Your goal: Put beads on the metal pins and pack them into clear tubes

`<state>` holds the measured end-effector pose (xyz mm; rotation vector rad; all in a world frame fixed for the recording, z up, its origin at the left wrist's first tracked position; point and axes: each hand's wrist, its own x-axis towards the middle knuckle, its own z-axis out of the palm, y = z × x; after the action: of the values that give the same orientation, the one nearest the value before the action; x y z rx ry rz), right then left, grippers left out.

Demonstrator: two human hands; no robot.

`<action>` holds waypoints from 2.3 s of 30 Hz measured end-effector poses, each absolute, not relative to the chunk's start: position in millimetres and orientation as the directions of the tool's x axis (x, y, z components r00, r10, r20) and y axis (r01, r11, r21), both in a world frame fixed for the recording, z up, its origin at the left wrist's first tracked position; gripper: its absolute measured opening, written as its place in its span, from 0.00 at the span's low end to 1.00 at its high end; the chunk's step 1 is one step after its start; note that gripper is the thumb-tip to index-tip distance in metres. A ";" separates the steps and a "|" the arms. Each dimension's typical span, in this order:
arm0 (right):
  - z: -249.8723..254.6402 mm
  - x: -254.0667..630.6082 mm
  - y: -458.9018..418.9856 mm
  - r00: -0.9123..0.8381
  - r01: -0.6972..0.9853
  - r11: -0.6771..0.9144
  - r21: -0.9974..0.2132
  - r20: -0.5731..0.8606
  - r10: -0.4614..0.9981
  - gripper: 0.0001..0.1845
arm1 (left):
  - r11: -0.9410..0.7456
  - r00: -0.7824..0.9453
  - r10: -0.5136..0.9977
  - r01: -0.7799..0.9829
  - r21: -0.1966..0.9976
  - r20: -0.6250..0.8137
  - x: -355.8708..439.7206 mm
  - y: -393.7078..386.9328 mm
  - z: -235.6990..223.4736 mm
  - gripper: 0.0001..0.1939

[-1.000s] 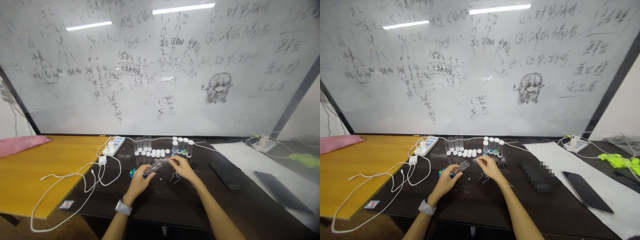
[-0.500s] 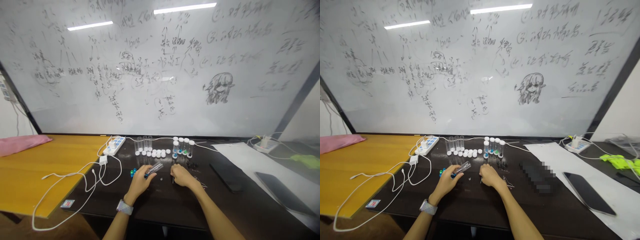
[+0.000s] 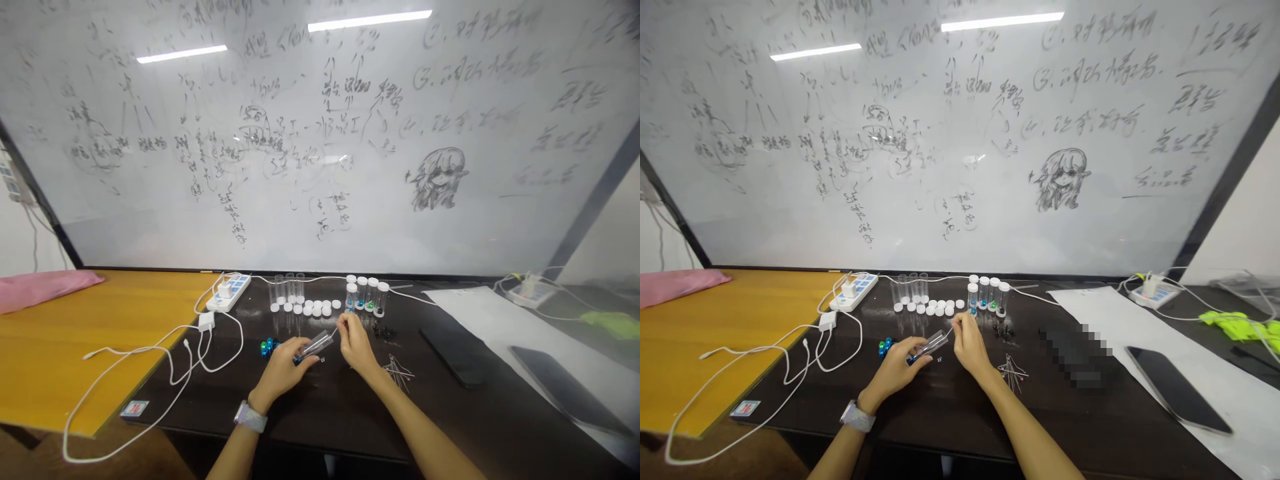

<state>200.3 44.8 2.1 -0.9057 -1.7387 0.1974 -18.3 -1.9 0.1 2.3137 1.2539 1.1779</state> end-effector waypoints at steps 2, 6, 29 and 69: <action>4.4 197.3 39.7 -0.162 0.450 0.727 -0.519 0.753 0.637 0.07 | -0.583 0.274 0.797 0.584 0.565 0.539 -18.6 -0.7 -1.3 0.15; 10.9 196.9 32.8 -0.274 0.386 0.761 -0.521 0.723 0.634 0.08 | -0.567 0.241 0.804 0.587 0.578 0.543 -19.8 1.5 -4.0 0.15; -16.4 182.7 121.6 -0.277 0.840 0.385 -0.383 0.307 0.910 0.08 | -0.562 0.191 0.785 0.619 0.549 0.589 -20.2 -2.6 -2.0 0.13; 15.0 211.2 50.3 -0.403 0.013 0.578 -0.816 0.525 0.750 0.17 | -0.587 0.241 0.781 0.597 0.546 0.576 -17.7 -3.9 5.9 0.20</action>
<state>211.2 50.3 15.0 -0.6233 -1.8170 0.9288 -17.7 -3.9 5.9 2.2977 1.3002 1.2640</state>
